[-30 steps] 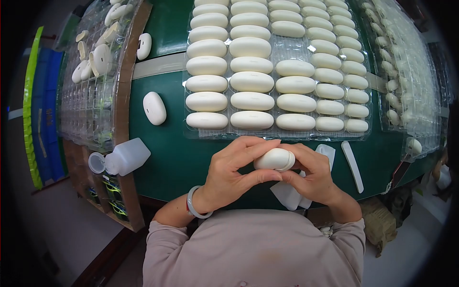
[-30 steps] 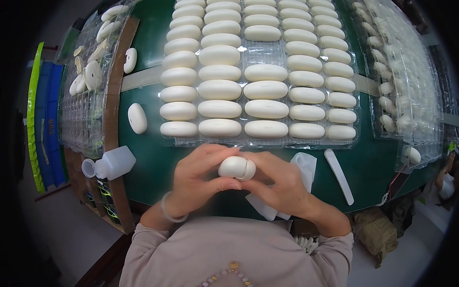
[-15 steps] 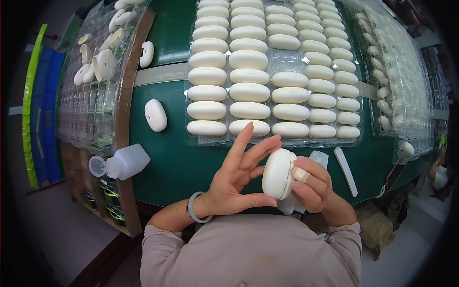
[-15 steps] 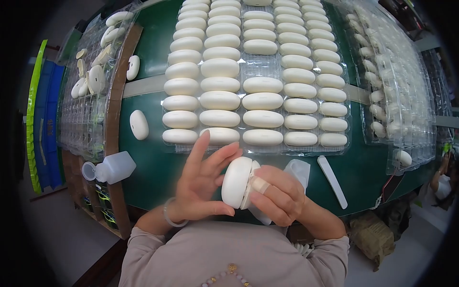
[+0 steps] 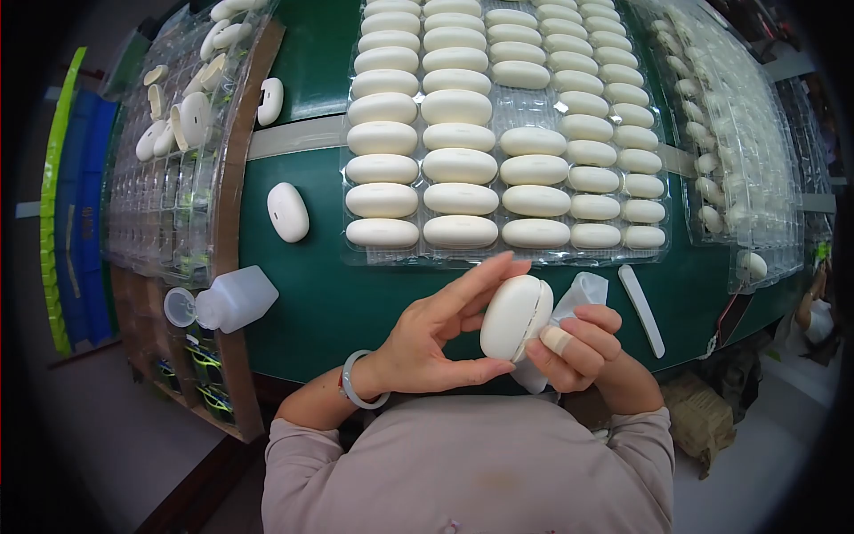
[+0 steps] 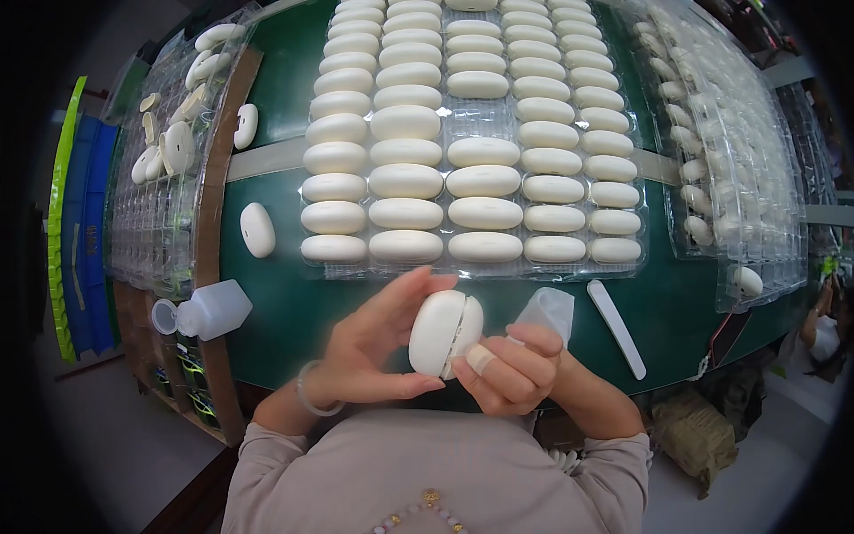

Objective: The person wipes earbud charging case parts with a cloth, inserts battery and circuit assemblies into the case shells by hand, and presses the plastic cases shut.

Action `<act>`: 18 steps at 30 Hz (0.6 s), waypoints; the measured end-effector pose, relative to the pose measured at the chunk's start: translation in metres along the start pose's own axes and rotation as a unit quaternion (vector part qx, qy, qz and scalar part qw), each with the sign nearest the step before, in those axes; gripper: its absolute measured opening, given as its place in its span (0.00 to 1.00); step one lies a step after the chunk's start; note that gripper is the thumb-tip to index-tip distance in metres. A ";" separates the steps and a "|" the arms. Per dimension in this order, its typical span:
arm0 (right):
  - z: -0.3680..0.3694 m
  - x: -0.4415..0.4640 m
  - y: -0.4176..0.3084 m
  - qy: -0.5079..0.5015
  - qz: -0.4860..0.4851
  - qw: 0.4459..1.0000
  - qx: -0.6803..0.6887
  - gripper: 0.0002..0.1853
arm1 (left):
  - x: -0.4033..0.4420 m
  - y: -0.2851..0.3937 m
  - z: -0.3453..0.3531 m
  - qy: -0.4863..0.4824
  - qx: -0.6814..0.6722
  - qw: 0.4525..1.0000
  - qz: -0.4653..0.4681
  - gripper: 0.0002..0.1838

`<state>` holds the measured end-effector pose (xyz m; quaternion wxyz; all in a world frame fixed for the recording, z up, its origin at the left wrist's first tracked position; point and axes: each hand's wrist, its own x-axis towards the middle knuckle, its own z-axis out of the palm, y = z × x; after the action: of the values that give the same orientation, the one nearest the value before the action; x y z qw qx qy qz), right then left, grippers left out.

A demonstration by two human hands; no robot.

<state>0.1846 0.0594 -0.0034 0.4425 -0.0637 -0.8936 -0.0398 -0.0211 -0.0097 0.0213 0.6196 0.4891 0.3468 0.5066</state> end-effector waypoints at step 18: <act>-0.009 -0.015 -0.035 -0.169 0.075 0.964 0.189 0.17 | -0.015 -0.010 0.005 0.010 -0.018 0.964 -0.266 0.38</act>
<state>0.1956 0.0228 -0.0107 0.2908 -0.0517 -0.9394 0.1743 -0.0169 -0.0258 0.0124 0.7370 0.3632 0.4615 0.3345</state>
